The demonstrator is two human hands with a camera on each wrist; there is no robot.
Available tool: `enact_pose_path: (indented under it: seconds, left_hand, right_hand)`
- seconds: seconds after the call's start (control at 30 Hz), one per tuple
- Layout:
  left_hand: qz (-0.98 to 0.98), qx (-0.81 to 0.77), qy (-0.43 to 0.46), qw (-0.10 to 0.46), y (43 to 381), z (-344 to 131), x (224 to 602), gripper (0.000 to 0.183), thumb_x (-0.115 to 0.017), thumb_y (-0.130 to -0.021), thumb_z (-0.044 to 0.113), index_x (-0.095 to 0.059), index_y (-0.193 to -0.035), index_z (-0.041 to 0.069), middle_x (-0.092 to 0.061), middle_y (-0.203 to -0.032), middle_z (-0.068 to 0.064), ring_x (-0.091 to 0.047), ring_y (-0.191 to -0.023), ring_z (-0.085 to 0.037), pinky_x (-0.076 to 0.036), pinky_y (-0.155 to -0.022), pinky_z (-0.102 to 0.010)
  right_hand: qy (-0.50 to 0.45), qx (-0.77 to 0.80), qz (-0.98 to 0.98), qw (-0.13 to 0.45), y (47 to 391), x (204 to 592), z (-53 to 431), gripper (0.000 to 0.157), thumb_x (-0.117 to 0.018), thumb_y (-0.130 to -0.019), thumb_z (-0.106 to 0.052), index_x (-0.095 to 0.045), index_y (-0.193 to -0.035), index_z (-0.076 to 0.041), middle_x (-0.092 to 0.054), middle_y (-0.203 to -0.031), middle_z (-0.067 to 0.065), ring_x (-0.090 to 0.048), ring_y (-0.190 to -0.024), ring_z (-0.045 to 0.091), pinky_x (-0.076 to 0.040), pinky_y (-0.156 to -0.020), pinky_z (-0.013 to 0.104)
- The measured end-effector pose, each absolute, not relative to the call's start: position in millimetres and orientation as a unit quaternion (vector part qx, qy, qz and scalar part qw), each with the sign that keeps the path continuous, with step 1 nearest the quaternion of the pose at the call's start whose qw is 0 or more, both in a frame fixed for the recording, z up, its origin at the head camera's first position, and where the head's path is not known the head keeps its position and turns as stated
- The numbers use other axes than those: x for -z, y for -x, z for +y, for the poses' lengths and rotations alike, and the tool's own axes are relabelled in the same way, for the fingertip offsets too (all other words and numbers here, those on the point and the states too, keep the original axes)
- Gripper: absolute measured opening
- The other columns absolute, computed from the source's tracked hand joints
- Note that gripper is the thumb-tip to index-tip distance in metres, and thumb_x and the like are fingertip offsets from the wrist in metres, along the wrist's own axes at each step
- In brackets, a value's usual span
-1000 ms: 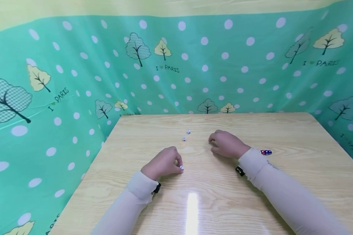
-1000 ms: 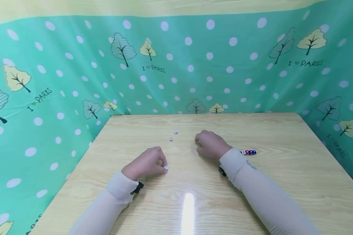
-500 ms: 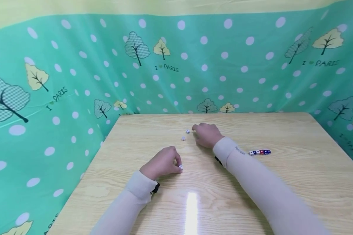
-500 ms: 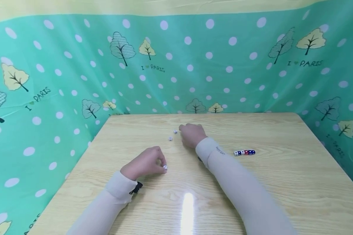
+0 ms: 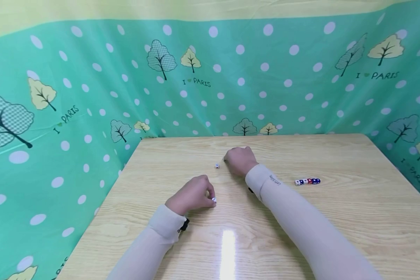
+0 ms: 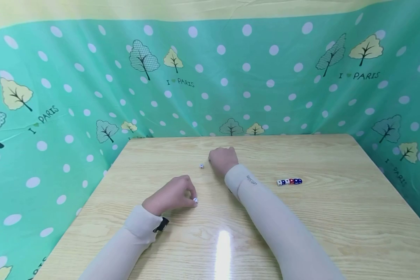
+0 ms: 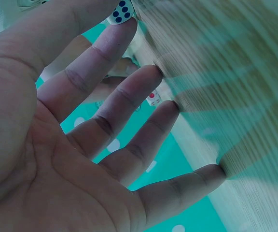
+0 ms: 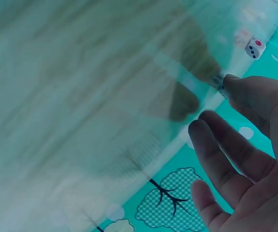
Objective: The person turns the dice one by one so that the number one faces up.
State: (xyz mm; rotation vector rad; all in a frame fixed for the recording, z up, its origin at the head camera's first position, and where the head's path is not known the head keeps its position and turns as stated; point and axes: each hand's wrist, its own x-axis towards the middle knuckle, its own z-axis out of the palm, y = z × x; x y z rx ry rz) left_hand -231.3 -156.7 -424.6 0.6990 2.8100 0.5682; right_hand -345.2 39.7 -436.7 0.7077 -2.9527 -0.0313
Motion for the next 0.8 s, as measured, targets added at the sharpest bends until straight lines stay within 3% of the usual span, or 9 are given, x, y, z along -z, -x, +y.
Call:
enact_pose_path:
  seconds: [0.17,0.33,0.53,0.8]
  left_hand:
    - [0.949,-0.192,-0.232,0.096,231.5,-156.2,425.5,0.017,-0.089,-0.081,0.021,-0.074,-0.072,0.021,-0.059,-0.094,0.000,-0.051,-0.080,-0.016,-0.045,-0.075,-0.031]
    - [0.948,-0.196,-0.234,0.095,231.5,-156.4,425.9,0.018,-0.089,-0.081,0.021,-0.074,-0.072,0.021,-0.059,-0.094,-0.001,-0.051,-0.079,-0.016,-0.045,-0.074,-0.031]
    - [0.947,-0.197,-0.236,0.095,232.8,-156.5,426.1,0.017,-0.089,-0.081,0.021,-0.074,-0.072,0.021,-0.058,-0.094,0.000,-0.051,-0.080,-0.016,-0.045,-0.075,-0.032]
    - [0.950,-0.189,-0.231,0.094,233.8,-158.0,427.5,0.019,-0.089,-0.081,0.022,-0.074,-0.071,0.023,-0.059,-0.094,0.000,-0.051,-0.080,-0.016,-0.045,-0.074,-0.032]
  right_hand:
    - [-0.232,0.017,-0.971,0.061,342.0,430.5,42.1,0.022,-0.059,-0.098,-0.011,-0.079,-0.090,-0.016,-0.073,-0.094,0.005,-0.069,-0.088,0.025,-0.053,-0.085,0.050]
    - [-0.231,0.044,-0.970,0.063,341.3,429.4,41.6,0.016,-0.062,-0.099,-0.014,-0.076,-0.091,-0.014,-0.076,-0.089,0.004,-0.068,-0.080,0.022,-0.051,-0.088,0.046]
    - [-0.252,0.075,-0.961,0.083,341.5,431.0,43.9,0.015,-0.064,-0.098,-0.012,-0.077,-0.091,-0.016,-0.076,-0.082,0.004,-0.064,-0.071,0.019,-0.049,-0.083,0.043]
    - [-0.259,0.067,-0.959,0.090,332.0,430.6,48.9,0.017,-0.063,-0.098,-0.007,-0.077,-0.090,-0.013,-0.076,-0.081,0.005,-0.066,-0.070,0.020,-0.053,-0.081,0.045]
